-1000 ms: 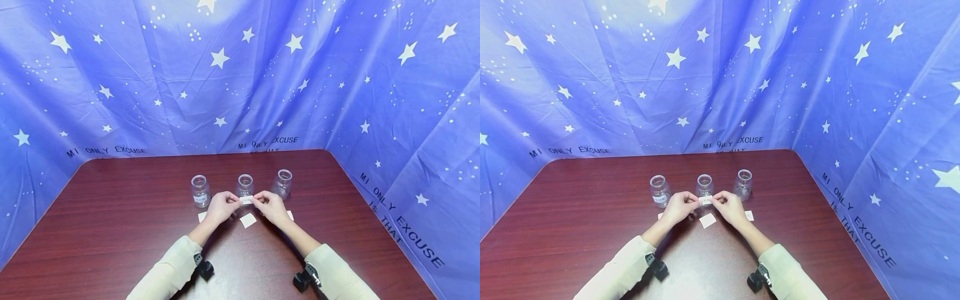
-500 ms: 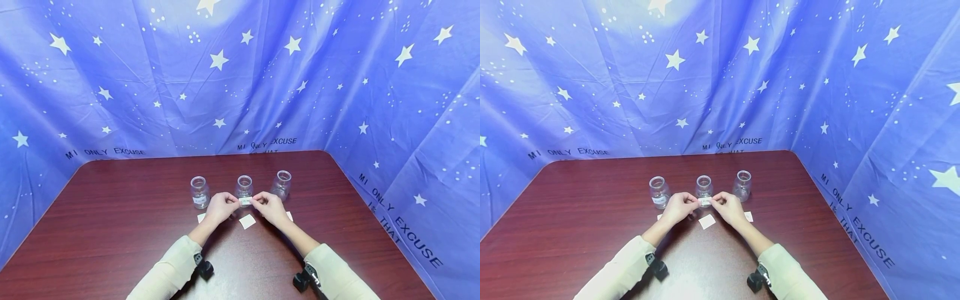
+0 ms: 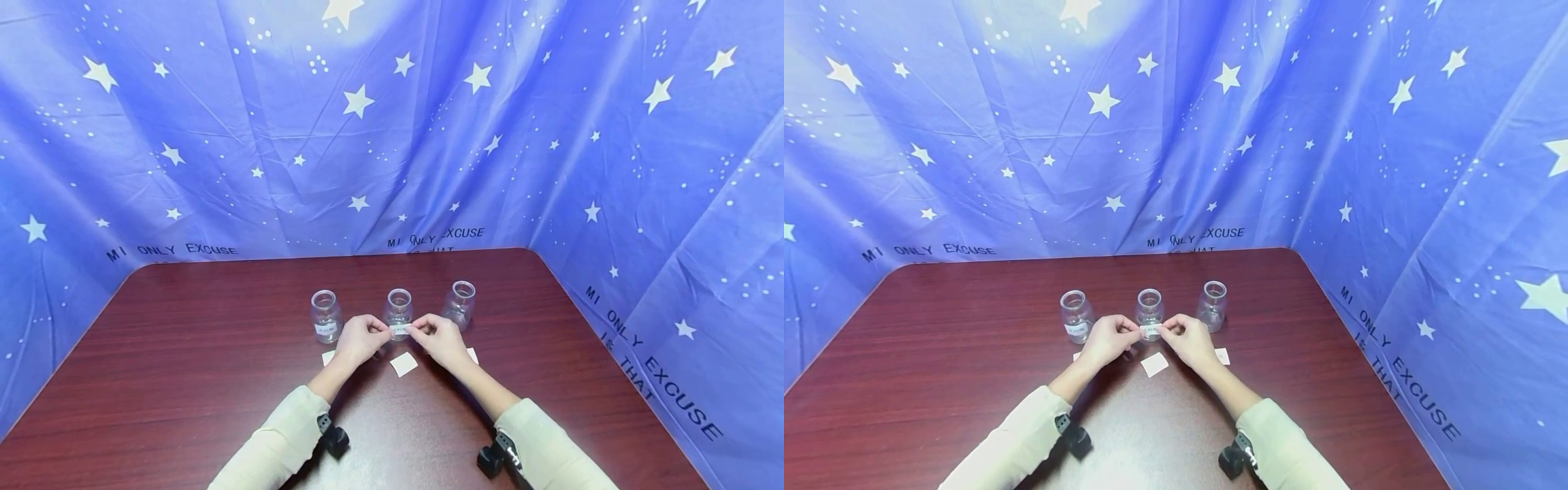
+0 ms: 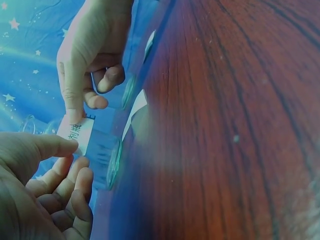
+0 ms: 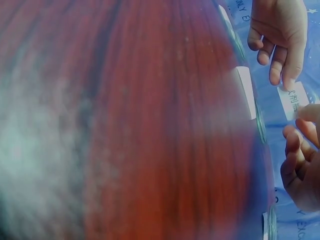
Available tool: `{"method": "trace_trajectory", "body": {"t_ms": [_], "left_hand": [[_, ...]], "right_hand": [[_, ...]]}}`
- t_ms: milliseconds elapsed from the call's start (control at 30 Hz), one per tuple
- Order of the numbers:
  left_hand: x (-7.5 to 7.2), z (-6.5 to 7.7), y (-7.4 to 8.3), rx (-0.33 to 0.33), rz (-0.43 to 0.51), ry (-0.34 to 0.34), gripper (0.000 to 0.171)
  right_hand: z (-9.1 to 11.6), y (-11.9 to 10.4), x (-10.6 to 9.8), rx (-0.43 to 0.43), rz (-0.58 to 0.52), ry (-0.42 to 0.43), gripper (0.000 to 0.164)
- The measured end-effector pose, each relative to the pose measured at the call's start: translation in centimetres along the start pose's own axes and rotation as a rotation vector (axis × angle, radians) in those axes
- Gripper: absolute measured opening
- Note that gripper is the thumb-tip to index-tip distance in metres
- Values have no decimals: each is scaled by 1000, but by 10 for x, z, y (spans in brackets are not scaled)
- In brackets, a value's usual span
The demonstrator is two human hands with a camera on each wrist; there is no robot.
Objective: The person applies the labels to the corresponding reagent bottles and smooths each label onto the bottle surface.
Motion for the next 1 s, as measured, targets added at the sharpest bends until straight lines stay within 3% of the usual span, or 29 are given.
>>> {"method": "trace_trajectory", "body": {"t_ms": [233, 433, 600, 867, 1000], "left_hand": [[-1, 0, 0, 18, 21, 19, 13], [-1, 0, 1, 38, 1, 70, 21], [0, -1, -1, 28, 41, 91, 36], [4, -3, -3, 130, 186, 44, 52], [6, -5, -4, 146, 219, 22, 58]], "right_hand": [[2, -2, -2, -68, 65, 93, 14], [2, -2, -2, -58, 85, 96, 16], [2, -1, -1, -60, 83, 92, 17], [2, -1, -1, -81, 75, 84, 16], [2, -1, -1, -94, 89, 88, 16]]}}
Point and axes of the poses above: each hand's wrist, its own z-axis away from the middle knuckle, its own x-axis out of the palm, y = z × x, the point moved 3 cm from there along -z, towards the middle knuckle, and after that the axes turned 13 degrees about x, right-handed, at the moved point
